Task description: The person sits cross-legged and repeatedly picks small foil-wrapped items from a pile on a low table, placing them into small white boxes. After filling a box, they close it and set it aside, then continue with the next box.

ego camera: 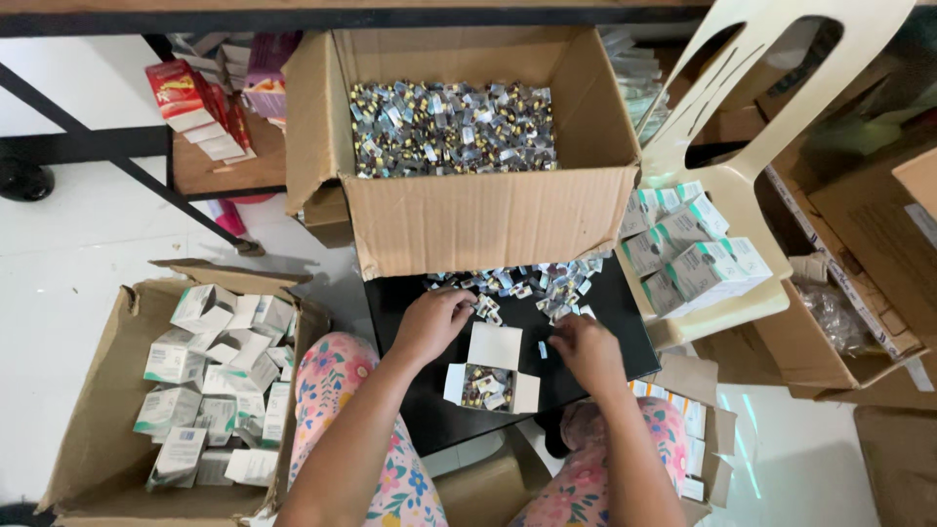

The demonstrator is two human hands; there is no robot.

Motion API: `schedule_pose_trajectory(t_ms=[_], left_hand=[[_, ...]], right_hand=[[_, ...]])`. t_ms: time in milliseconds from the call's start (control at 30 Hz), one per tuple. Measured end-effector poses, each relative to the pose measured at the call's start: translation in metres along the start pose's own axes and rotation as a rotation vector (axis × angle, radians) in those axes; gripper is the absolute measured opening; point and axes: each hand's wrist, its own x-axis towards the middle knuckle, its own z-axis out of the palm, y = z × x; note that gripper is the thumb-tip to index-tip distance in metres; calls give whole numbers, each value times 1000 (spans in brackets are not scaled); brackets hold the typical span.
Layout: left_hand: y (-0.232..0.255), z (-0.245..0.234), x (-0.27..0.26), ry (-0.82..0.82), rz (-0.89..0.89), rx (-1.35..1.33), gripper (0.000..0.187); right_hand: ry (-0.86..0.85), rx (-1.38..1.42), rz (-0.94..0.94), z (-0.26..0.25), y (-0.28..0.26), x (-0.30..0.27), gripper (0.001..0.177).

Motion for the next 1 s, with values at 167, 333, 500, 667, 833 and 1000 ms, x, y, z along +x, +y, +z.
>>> schedule_pose_trajectory(t_ms=[167,333,500,667,833,1000], left_hand=[[-3,3,2,-46,-12,24,13],[-4,1,-2,15,55,-26,13],[0,1,-2,-39,-29,-3,15],[-9,14,4,-26,-9,4,14],[-21,39,17,-52,52,180,19],[-37,64,17,-8,224,333,24]], right_hand=[[-134,-133,-110,43,0,9,12],[-7,414,-119,5,-33,-4,15],[-278,515,-236,-11,-50,-19,20],[75,433,65,-1,-7,26,10],[136,215,-99,47,-1,51,23],[110,-42,-320,85,-8,48,20]])
